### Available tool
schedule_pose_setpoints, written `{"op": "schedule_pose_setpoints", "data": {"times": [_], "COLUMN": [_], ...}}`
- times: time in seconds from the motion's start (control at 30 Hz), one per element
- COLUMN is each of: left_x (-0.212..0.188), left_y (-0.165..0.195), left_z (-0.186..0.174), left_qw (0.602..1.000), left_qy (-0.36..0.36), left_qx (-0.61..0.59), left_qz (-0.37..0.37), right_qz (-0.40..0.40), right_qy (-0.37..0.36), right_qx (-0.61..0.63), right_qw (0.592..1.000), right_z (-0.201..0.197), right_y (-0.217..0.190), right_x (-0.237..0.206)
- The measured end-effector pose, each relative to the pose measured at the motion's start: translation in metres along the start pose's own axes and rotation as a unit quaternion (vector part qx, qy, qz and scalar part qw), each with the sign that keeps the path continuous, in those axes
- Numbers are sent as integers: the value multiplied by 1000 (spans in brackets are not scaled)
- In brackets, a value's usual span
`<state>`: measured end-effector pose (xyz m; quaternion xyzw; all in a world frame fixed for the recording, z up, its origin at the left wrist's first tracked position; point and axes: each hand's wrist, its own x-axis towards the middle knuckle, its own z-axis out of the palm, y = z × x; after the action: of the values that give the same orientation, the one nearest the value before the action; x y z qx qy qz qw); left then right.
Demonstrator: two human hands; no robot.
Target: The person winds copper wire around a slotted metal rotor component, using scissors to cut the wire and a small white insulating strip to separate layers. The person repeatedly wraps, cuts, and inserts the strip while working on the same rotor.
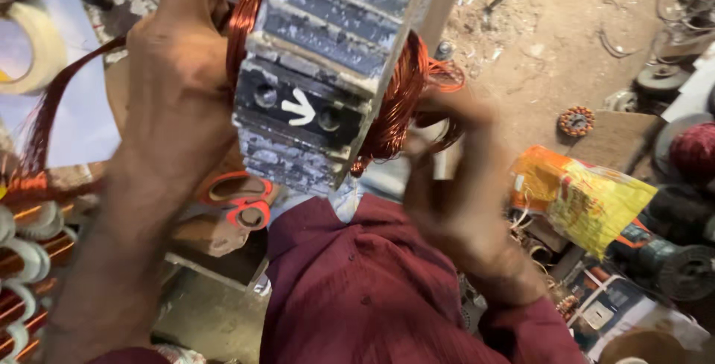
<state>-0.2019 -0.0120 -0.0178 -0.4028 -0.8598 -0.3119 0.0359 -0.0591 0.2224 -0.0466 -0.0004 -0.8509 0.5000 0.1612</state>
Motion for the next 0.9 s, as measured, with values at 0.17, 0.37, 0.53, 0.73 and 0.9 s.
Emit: {"op": "schedule_pose_setpoints", "data": {"times": [0.17,0.37,0.53,0.73,0.9], "left_x": [-12,-40,-33,-22,-32], "left_y": [-20,-24,-22,-3,15], "left_z": [30,45,49,47,66], "left_qw": [974,943,956,969,943], "left_qy": [24,28,66,166,254], "left_qx": [-187,-265,-238,-172,-199], "left_qz": [-127,-197,-160,-69,-78], "right_qz": [-141,-302,-271,-211,-50], "right_qy": [-146,-130,-126,-63,244], "right_qx": [-37,-26,-28,-11,196], "right_qw": [978,944,954,975,948], "right_z": [-4,-32,-15,-25,13], "right_y": [56,76,92,94,110], "right_x": [-4,-22,1,-27,-90]}}
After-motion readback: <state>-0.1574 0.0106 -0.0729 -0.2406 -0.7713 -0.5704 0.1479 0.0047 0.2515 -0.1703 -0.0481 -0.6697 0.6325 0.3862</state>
